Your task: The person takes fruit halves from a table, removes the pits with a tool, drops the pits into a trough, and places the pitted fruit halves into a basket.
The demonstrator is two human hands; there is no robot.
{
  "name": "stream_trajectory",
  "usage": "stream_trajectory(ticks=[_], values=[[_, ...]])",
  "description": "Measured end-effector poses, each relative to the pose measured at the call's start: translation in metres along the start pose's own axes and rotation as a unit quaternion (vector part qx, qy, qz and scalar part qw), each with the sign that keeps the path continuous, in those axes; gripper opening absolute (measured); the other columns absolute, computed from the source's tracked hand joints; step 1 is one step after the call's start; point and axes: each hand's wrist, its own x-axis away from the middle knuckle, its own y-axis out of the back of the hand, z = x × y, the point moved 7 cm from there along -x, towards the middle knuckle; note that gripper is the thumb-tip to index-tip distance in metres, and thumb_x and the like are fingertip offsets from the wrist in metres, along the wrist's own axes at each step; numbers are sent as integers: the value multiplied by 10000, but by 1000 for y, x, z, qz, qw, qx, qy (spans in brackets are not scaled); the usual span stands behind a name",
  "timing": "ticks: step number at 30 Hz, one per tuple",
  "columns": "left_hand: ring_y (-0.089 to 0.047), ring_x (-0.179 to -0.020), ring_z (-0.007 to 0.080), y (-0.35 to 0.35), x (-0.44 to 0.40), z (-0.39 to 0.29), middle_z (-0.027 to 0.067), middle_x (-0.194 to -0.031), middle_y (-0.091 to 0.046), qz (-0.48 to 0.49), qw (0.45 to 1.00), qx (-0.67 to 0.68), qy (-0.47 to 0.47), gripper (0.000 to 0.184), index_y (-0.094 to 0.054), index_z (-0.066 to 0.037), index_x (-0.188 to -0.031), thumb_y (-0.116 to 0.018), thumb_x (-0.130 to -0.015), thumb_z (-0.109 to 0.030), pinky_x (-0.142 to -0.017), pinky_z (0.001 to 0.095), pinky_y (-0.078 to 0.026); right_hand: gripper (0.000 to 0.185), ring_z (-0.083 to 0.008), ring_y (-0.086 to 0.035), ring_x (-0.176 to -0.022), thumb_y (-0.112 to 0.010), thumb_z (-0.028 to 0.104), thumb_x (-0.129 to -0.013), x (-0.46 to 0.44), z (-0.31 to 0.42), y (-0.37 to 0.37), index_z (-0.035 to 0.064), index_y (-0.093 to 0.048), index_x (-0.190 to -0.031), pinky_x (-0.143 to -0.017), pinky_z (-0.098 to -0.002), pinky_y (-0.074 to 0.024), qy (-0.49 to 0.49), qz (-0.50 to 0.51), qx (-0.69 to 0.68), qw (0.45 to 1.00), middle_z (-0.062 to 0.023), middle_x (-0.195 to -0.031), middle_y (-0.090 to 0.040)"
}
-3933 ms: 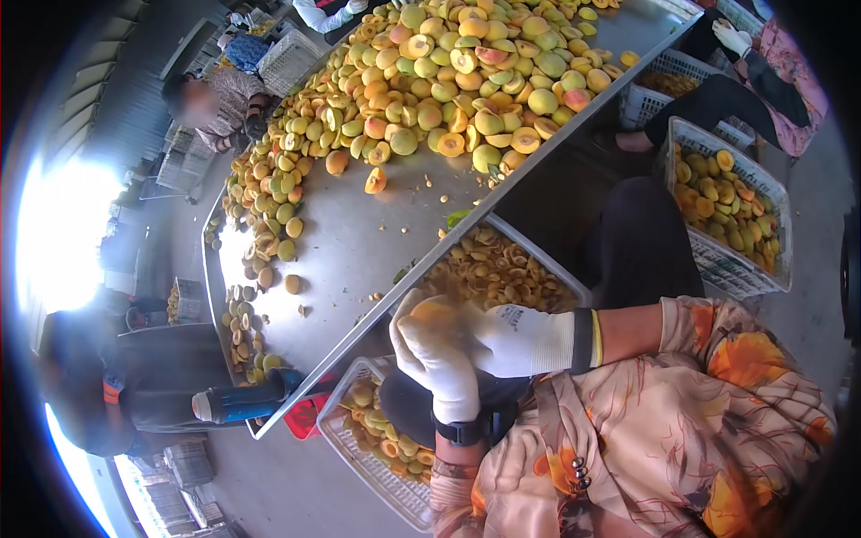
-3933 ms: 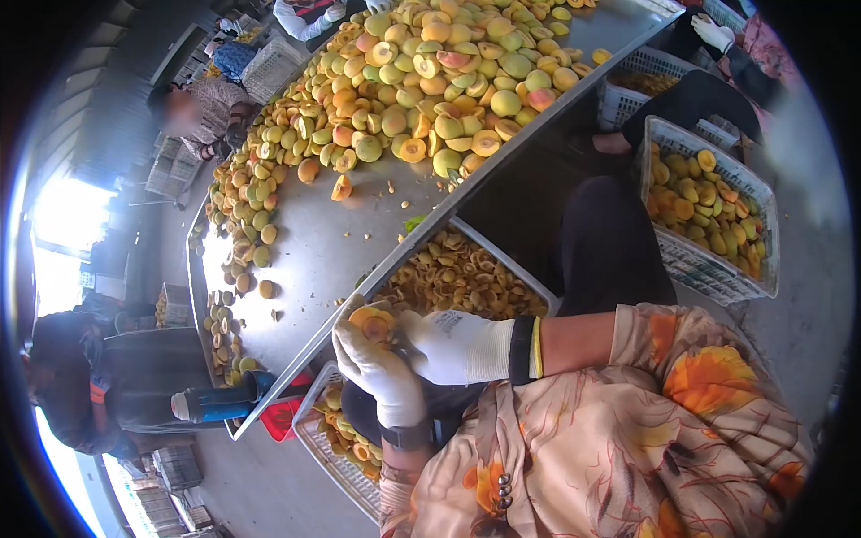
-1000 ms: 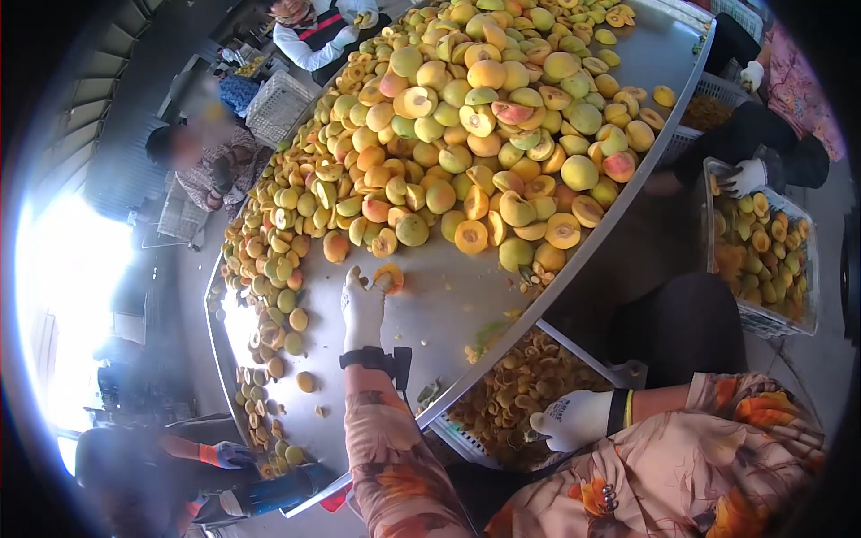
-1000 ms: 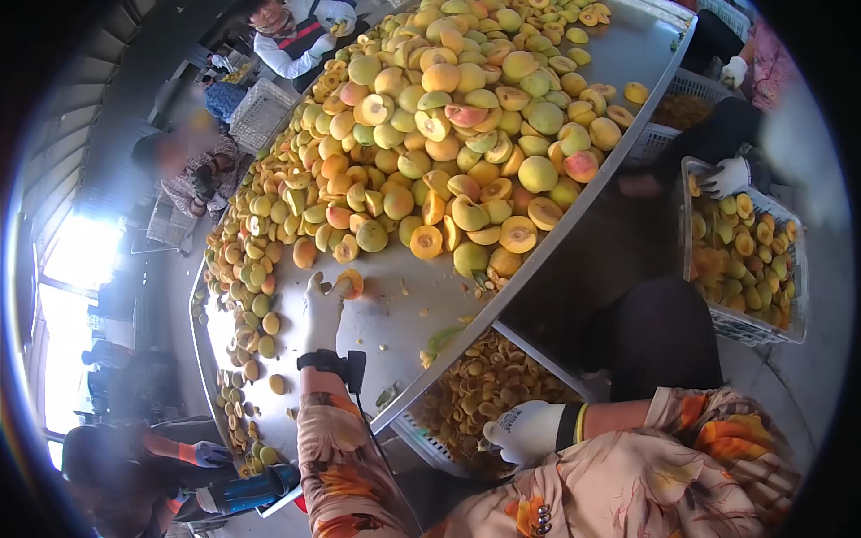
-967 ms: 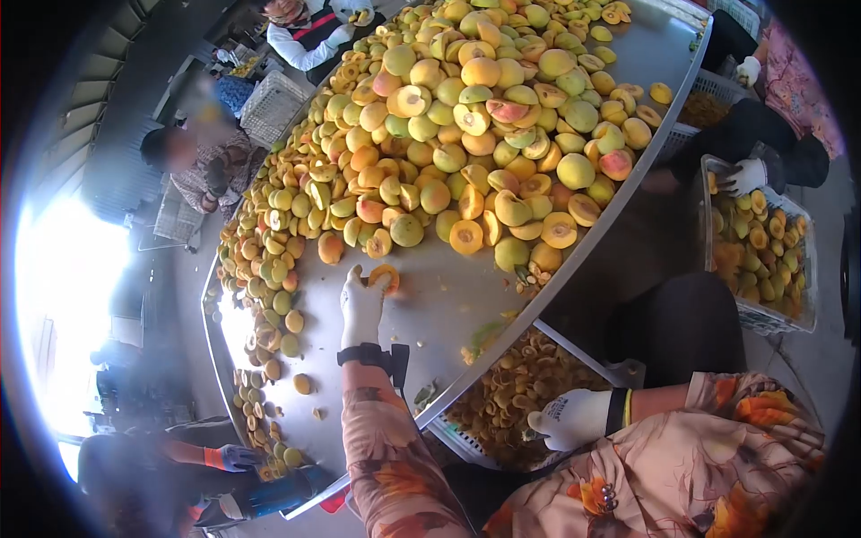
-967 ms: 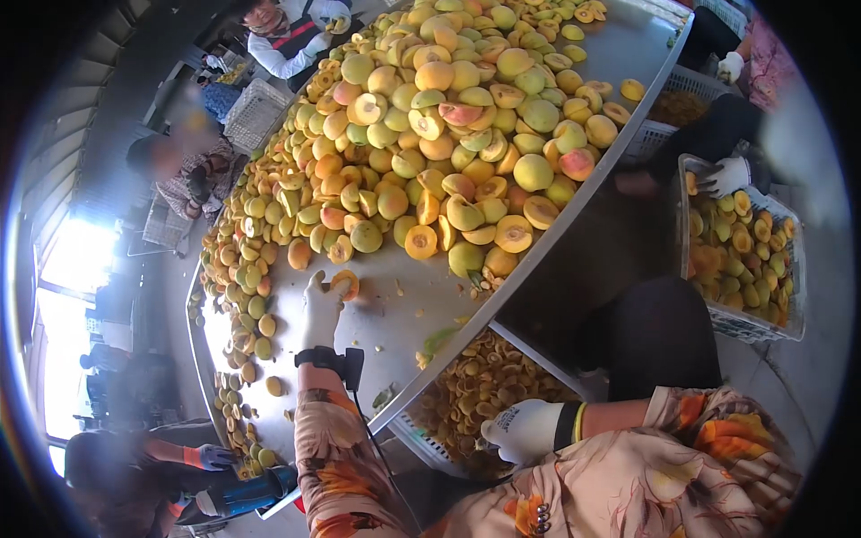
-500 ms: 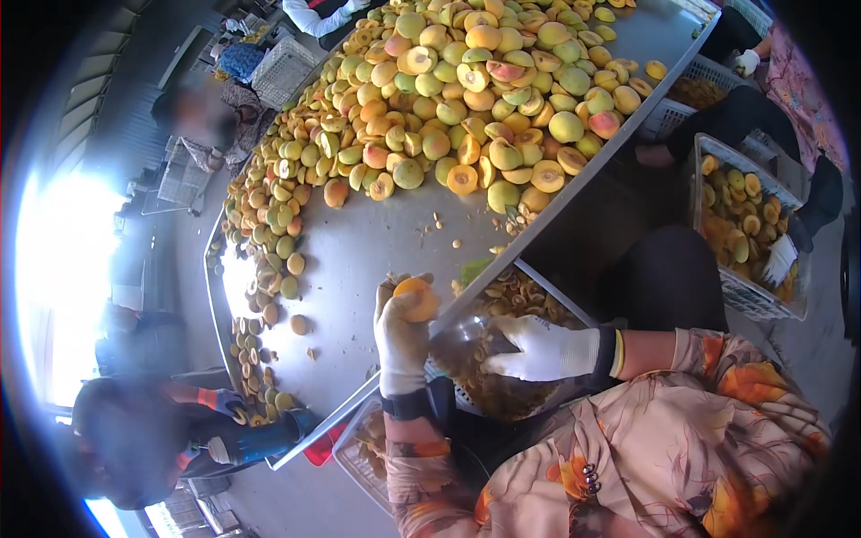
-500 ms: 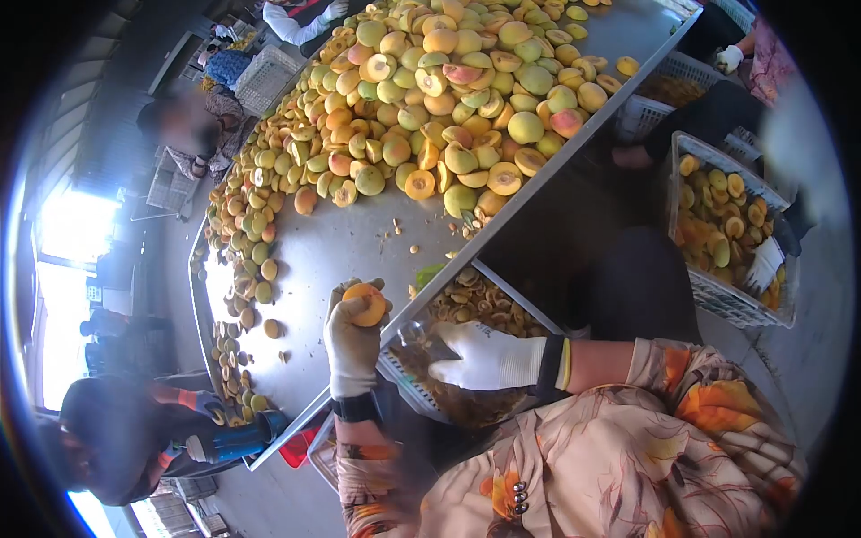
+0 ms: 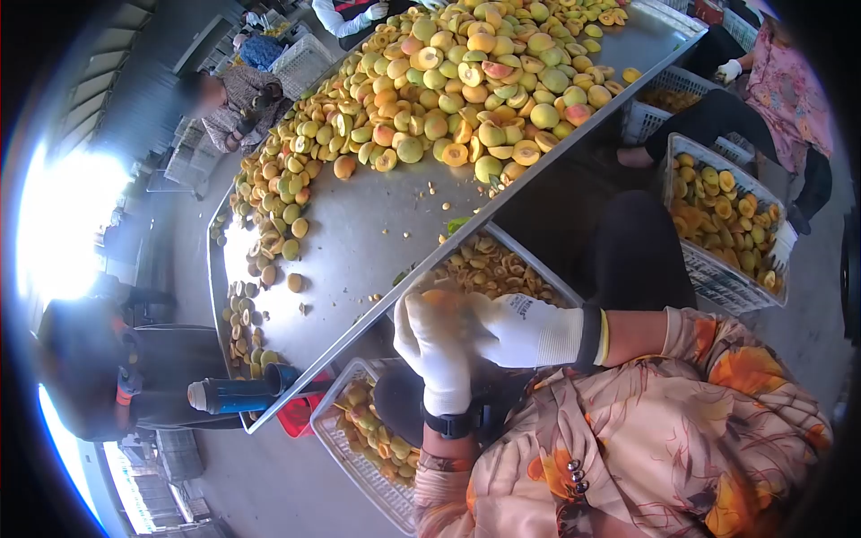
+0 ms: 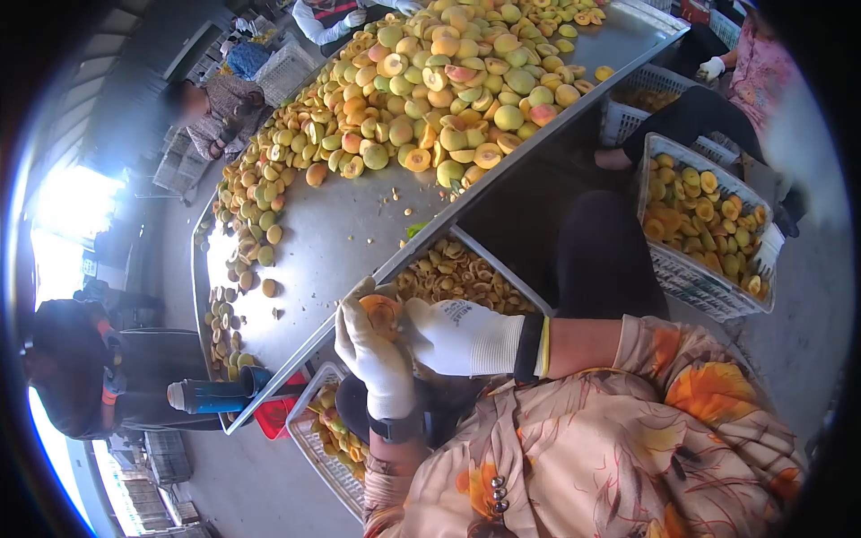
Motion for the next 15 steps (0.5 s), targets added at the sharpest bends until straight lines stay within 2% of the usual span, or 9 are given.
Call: stream_trajectory(ticks=[5, 13, 15], values=[[-631, -724, 164, -2, 13, -17, 155, -852, -700, -51, 998, -1, -45, 475, -628, 92, -1143, -514, -1067, -363, -688, 272, -508, 269, -439, -685, -741, -637, 172, -896, 9, 9, -9, -33, -573, -1056, -657, -497, -532, 39, 2, -64, 997, -255, -811, -678], [-617, -644, 146, -3, 5, -26, 160, -815, -702, -25, 997, -17, -75, 453, -651, 72, -1089, -525, -1056, -362, -630, 247, -496, 249, -410, -687, -770, -626, 98, -857, 2, 15, -14, -18, -607, -1076, -723, -464, -545, 102, 41, -163, 980, -235, -836, -686], [-618, -643, 143, -4, 1, -25, 161, -813, -703, -9, 998, -13, -69, 447, -655, 65, -1086, -530, -1054, -364, -626, 245, -498, 239, -402, -684, -786, -619, 94, -868, -2, 19, -9, -8, -614, -1084, -740, -455, -545, 147, 29, -191, 970, -221, -859, -689]])
